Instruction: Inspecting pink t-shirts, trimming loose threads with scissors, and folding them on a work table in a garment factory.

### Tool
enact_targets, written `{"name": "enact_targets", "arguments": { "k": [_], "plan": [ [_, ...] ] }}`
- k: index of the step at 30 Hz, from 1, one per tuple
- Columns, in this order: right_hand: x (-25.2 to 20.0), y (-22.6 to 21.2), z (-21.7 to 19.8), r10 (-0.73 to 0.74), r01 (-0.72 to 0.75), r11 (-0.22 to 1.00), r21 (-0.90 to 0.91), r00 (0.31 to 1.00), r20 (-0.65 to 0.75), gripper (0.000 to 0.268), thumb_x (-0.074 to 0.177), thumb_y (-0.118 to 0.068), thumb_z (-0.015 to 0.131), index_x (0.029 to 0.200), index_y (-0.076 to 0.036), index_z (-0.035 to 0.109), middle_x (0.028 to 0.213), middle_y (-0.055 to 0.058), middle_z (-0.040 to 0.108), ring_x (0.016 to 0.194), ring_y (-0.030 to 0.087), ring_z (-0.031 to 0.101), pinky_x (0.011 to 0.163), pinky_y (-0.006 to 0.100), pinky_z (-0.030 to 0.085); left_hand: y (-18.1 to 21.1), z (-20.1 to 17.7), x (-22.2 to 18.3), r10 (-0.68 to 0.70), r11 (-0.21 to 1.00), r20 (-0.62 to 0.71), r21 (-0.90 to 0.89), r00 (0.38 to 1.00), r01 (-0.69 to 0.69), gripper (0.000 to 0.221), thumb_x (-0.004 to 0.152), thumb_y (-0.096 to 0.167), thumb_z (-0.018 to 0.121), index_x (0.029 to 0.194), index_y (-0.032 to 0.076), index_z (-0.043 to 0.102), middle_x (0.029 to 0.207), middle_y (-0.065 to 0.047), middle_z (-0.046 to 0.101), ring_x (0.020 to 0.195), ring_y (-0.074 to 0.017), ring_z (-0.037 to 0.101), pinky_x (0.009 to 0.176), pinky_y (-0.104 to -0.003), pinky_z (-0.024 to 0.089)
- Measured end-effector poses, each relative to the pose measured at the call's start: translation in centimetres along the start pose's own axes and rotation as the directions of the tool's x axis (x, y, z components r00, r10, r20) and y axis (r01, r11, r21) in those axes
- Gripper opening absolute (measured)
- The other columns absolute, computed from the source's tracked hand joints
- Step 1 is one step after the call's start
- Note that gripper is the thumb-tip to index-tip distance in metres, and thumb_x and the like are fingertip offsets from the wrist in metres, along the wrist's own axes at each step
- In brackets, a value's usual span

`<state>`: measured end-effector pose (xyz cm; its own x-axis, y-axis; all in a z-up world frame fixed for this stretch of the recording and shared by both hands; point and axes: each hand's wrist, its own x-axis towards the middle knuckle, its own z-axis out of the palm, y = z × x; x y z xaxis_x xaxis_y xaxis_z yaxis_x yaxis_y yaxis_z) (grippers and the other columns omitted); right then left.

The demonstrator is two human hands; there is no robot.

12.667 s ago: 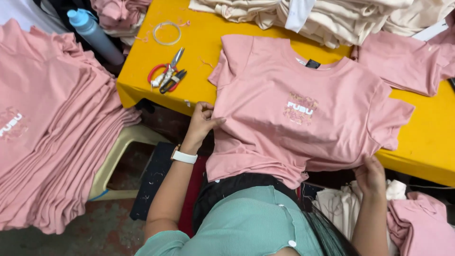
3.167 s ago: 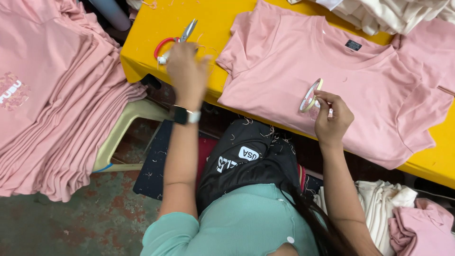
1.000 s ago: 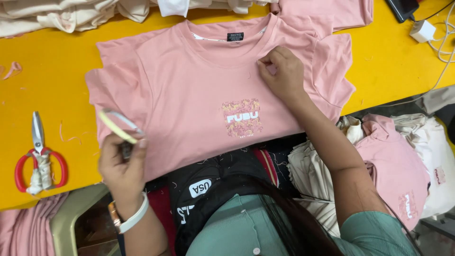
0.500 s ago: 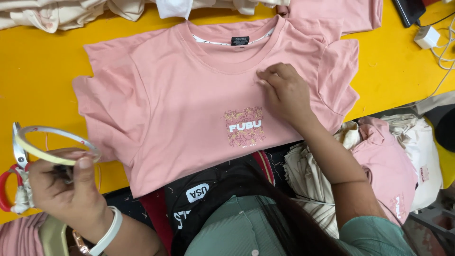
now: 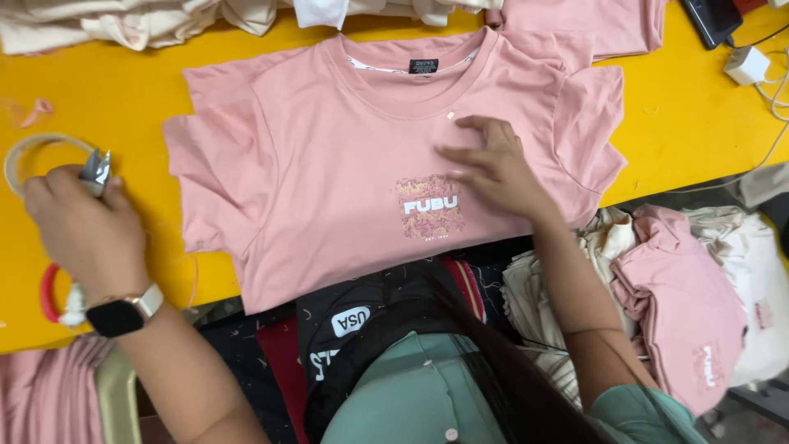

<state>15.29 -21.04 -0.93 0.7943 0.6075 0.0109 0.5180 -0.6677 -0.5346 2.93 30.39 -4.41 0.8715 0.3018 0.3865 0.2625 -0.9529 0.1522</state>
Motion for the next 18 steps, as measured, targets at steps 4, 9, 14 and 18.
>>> {"name": "enact_targets", "arguments": {
  "k": [4,9,14,18],
  "plan": [
    [-8.2,2.7,-2.1,0.061,0.019,0.967,0.254,0.951,-0.304,0.019,0.106,-0.014,0.058,0.112,-0.003,0.072,0.127,0.017,0.069,0.128,0.033,0.062,0.111,0.046,0.048,4.6,-6.0,-2.9,0.002,0.999,-0.077,0.039,0.997,0.001,0.055,0.089,0.001,0.090,0.132,-0.010,0.058,0.135,-0.031,0.048,0.116,-0.0505,0.048,0.083,-0.063,0.043],
    [-20.6,8.1,3.1,0.496,-0.346,0.864,0.365,0.467,-0.732,0.035,0.102,-0.018,0.076,0.118,-0.004,0.049,0.110,0.011,0.047,0.091,0.019,0.042,0.081,0.031,0.038,7.9,-6.1,-14.0,0.027,0.965,0.294,-0.258,0.955,0.052,0.020,0.092,0.028,0.067,0.093,0.008,0.065,0.094,-0.013,0.062,0.092,-0.0363,0.057,0.076,-0.050,0.042],
    [-19.9,7.7,5.2,0.358,-0.147,0.934,0.327,0.378,-0.854,0.023,0.107,-0.013,0.069,0.095,-0.007,0.050,0.099,0.007,0.046,0.092,0.020,0.046,0.084,0.032,0.039,10.7,-5.6,-16.1,0.028,0.758,-0.067,-0.650,0.997,-0.065,0.022,0.100,0.015,0.067,0.091,-0.001,0.056,0.100,-0.018,0.057,0.095,-0.0348,0.053,0.088,-0.044,0.040],
    [-14.0,4.4,-1.1,0.443,0.313,0.850,0.425,0.013,-0.896,0.016,0.105,-0.010,0.055,0.099,-0.013,0.040,0.093,0.003,0.043,0.081,0.018,0.046,0.073,0.034,0.042,12.9,-7.4,-13.6,-0.405,0.386,-0.353,-0.902,0.843,-0.193,0.033,0.106,0.026,0.066,0.088,0.008,0.046,0.098,-0.009,0.051,0.096,-0.0249,0.047,0.094,-0.041,0.039]
  ]
}}
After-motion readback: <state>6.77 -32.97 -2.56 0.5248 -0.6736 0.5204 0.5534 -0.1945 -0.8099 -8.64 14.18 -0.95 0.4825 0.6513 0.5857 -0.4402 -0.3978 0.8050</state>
